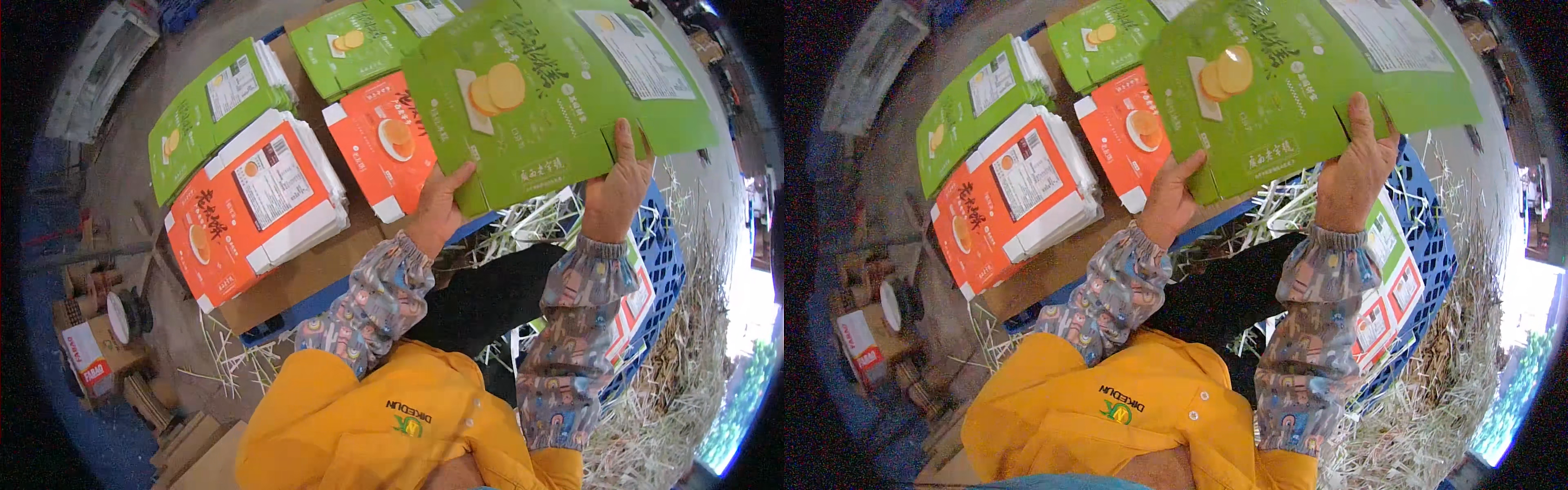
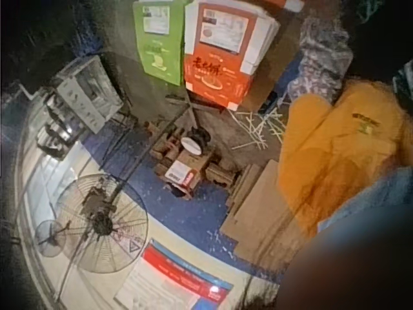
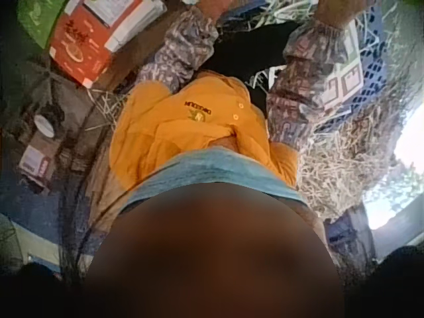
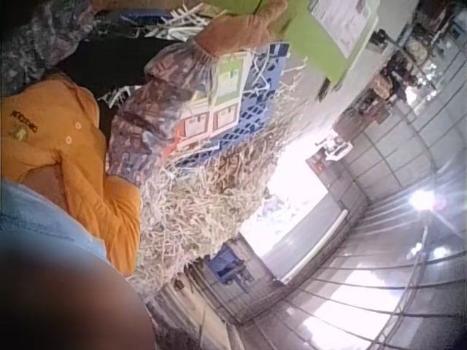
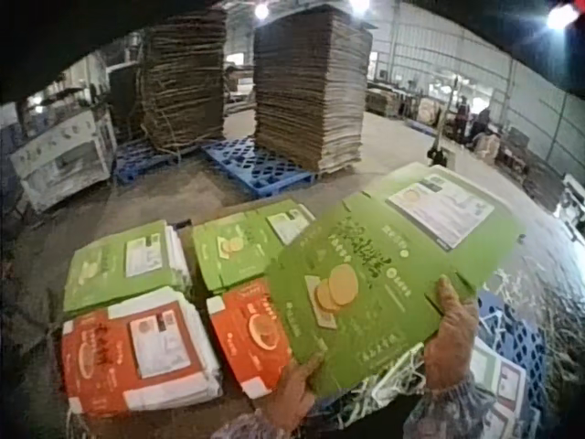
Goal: Sorting through a pile of paper scraps to find and stack flat cardboard boxes.
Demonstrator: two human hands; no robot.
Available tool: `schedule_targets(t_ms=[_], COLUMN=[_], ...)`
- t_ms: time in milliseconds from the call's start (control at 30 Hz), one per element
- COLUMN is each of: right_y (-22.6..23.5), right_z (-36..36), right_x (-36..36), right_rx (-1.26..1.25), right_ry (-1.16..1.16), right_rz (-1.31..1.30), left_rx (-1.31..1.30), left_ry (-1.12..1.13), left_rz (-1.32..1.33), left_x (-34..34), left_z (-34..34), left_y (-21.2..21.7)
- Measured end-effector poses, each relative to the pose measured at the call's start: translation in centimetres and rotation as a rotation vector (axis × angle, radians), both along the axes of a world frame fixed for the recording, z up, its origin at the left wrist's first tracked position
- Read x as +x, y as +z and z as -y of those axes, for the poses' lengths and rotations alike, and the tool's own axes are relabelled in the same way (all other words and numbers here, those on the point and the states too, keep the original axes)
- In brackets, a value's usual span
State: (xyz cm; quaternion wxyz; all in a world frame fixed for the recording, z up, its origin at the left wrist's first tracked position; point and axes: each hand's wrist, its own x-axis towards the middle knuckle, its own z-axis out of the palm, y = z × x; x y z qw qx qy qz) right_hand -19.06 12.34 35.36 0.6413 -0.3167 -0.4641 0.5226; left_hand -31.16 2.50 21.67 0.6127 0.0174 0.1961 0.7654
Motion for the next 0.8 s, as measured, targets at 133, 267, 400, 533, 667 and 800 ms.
schedule_targets(t_ms=[133, 267, 400, 533, 667, 800], right_y=[-1.7, -1.5, 1.9, 2.6, -0.6, -4.3], right_z=[-1.9, -3.1, -4.7, -4.4, -3.3, -1.9], right_x=[-0.8, -3.7, -6.7, -7.2, -3.1, 4.0], right_rx=[-0.084, 0.460, 0.606, 0.009, -0.110, -0.283], right_ry=[-0.036, -0.202, -0.163, 0.379, 0.203, 0.052], right_rz=[-0.049, 0.711, 0.774, 0.120, 0.463, 0.612], left_rx=[0.024, -0.035, 0.120, 0.067, 0.076, -0.099], left_ry=[0.025, 0.094, 0.253, 0.360, 0.379, 0.301], left_rz=[-0.035, -0.062, -0.238, -0.406, -0.455, -0.626], left_x=[-2.0, -6.8, -12.6, -19.1, -28.0, -31.9], left_z=[-0.6, -1.5, -4.4, -7.5, -9.8, -12.1], left_y=[-0.9, -0.1, 2.6, 5.0, 1.1, -6.0])
